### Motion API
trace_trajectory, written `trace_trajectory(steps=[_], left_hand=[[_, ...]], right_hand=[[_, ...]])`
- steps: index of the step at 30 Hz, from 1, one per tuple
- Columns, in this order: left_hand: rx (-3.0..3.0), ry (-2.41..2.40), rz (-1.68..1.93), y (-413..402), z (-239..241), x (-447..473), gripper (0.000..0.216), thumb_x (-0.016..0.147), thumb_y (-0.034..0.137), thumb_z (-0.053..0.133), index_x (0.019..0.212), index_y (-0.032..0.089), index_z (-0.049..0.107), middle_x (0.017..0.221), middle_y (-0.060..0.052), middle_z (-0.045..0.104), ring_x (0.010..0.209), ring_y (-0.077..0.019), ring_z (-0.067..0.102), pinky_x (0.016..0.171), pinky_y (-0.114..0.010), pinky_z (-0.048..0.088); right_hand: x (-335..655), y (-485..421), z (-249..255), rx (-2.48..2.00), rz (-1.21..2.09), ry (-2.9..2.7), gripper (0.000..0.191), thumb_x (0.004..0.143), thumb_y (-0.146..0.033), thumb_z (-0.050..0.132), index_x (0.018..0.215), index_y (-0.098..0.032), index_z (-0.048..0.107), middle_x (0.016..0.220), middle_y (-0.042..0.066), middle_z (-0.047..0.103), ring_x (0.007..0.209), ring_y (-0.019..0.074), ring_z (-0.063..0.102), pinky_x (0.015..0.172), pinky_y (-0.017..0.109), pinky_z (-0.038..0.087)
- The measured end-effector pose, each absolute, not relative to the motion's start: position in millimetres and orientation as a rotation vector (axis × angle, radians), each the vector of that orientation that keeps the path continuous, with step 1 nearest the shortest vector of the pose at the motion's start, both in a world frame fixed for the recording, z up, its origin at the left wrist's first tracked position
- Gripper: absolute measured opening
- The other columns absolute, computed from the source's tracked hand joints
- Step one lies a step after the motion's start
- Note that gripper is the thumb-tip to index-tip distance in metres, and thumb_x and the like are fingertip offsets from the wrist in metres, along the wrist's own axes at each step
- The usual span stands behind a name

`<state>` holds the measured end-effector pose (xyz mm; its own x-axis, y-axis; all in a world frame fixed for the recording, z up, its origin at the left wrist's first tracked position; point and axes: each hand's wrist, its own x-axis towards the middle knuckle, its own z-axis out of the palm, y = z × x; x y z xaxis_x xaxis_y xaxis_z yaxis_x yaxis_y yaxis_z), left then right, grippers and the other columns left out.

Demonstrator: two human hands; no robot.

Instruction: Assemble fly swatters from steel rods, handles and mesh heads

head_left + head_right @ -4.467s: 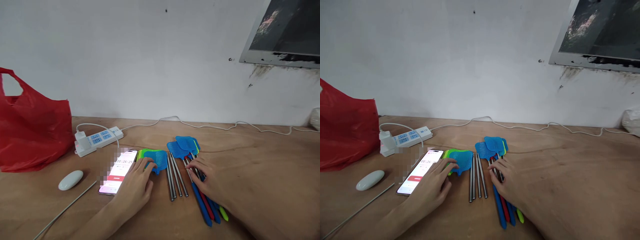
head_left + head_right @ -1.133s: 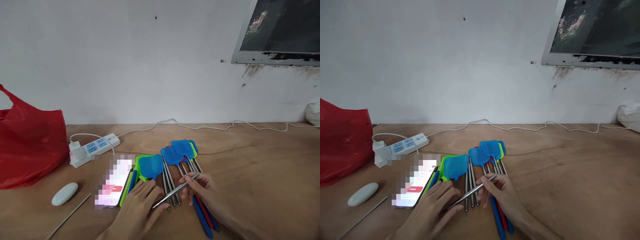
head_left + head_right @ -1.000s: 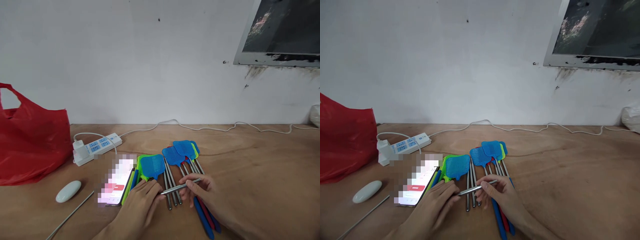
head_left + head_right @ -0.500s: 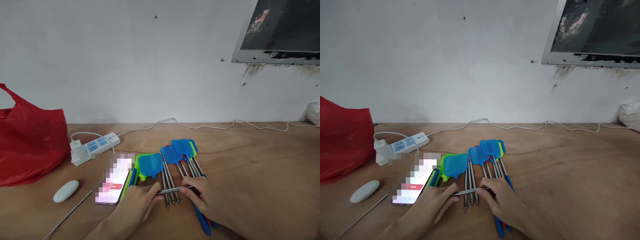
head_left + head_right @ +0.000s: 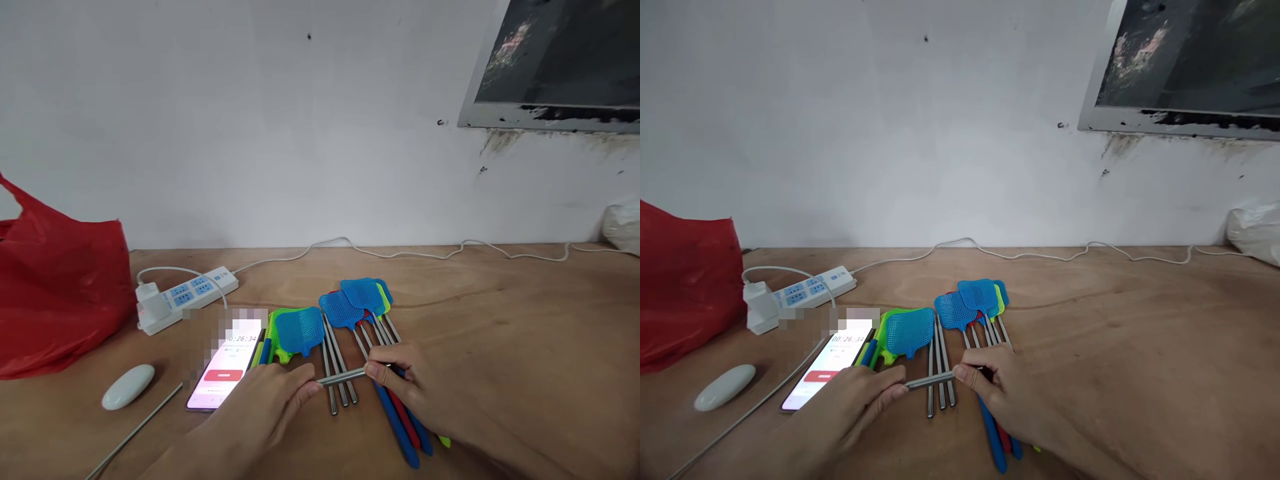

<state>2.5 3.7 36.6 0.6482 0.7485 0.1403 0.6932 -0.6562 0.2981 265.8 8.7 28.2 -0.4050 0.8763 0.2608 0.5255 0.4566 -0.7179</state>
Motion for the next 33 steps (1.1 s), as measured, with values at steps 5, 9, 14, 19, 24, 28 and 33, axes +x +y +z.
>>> trace_trajectory(steps=[5,9,14,19,24,28,33], left_hand=[[2.429,1.193,0.551,-5.3,32.5,-8.0,0.045,0.107,0.046,0.031,0.079,0.025,0.059,0.067,0.004,0.062,0.06,-0.0156,0.058,0.055,-0.025,0.037],[2.373,1.122,0.555,-4.4,27.6,-15.9,0.052,0.107,0.052,0.026,0.077,0.025,0.06,0.062,0.004,0.058,0.057,-0.0151,0.055,0.051,-0.025,0.034],[2.304,1.175,0.374,1.6,28.5,-27.3,0.043,0.106,0.048,0.034,0.078,0.023,0.056,0.069,0.004,0.059,0.064,-0.0157,0.055,0.057,-0.024,0.037],[2.284,1.15,0.318,7.2,26.5,-26.4,0.026,0.105,0.036,0.036,0.093,0.023,0.055,0.081,0.003,0.06,0.07,-0.0162,0.054,0.06,-0.025,0.037],[2.271,1.071,0.383,4.5,22.4,-7.3,0.028,0.107,0.039,0.036,0.096,0.025,0.058,0.084,0.002,0.063,0.076,-0.0171,0.059,0.068,-0.025,0.041],[2.331,1.033,0.415,-1.0,19.7,0.6,0.034,0.108,0.04,0.032,0.093,0.025,0.058,0.077,0.001,0.063,0.068,-0.0172,0.058,0.062,-0.026,0.039],[2.307,1.101,0.399,-6.6,22.6,-5.6,0.035,0.108,0.042,0.034,0.086,0.025,0.055,0.071,0.004,0.059,0.065,-0.0162,0.057,0.059,-0.025,0.037]], right_hand=[[268.9,9.1,29.0,-1.084,0.613,-2.174,0.042,0.103,-0.04,0.044,0.066,-0.022,0.052,0.059,-0.004,0.046,0.054,0.0132,0.046,0.053,0.028,0.031],[265.7,10.9,24.4,-0.969,0.519,-2.274,0.037,0.105,-0.035,0.041,0.076,-0.022,0.059,0.069,0.0,0.058,0.063,0.0155,0.054,0.059,0.029,0.038],[260.6,17.4,14.3,-0.766,0.198,-2.456,0.041,0.108,-0.032,0.03,0.083,-0.019,0.06,0.074,0.003,0.063,0.066,0.0171,0.057,0.06,0.029,0.04],[252.7,24.6,2.6,-0.786,-0.008,-2.584,0.027,0.106,-0.024,0.039,0.089,-0.018,0.058,0.074,0.002,0.064,0.063,0.0168,0.058,0.059,0.028,0.037],[240.7,22.1,-0.8,-0.686,-0.207,-2.546,0.025,0.101,-0.014,0.044,0.08,-0.019,0.057,0.067,0.0,0.062,0.06,0.0172,0.054,0.057,0.031,0.032],[242.2,16.8,10.0,-0.712,-0.073,-2.485,0.033,0.097,-0.006,0.037,0.071,-0.02,0.052,0.063,-0.001,0.059,0.056,0.0157,0.048,0.054,0.03,0.031],[254.2,12.7,13.5,-0.73,-0.066,-2.483,0.033,0.095,-0.005,0.037,0.071,-0.021,0.051,0.062,-0.001,0.058,0.054,0.0154,0.045,0.052,0.029,0.031]])
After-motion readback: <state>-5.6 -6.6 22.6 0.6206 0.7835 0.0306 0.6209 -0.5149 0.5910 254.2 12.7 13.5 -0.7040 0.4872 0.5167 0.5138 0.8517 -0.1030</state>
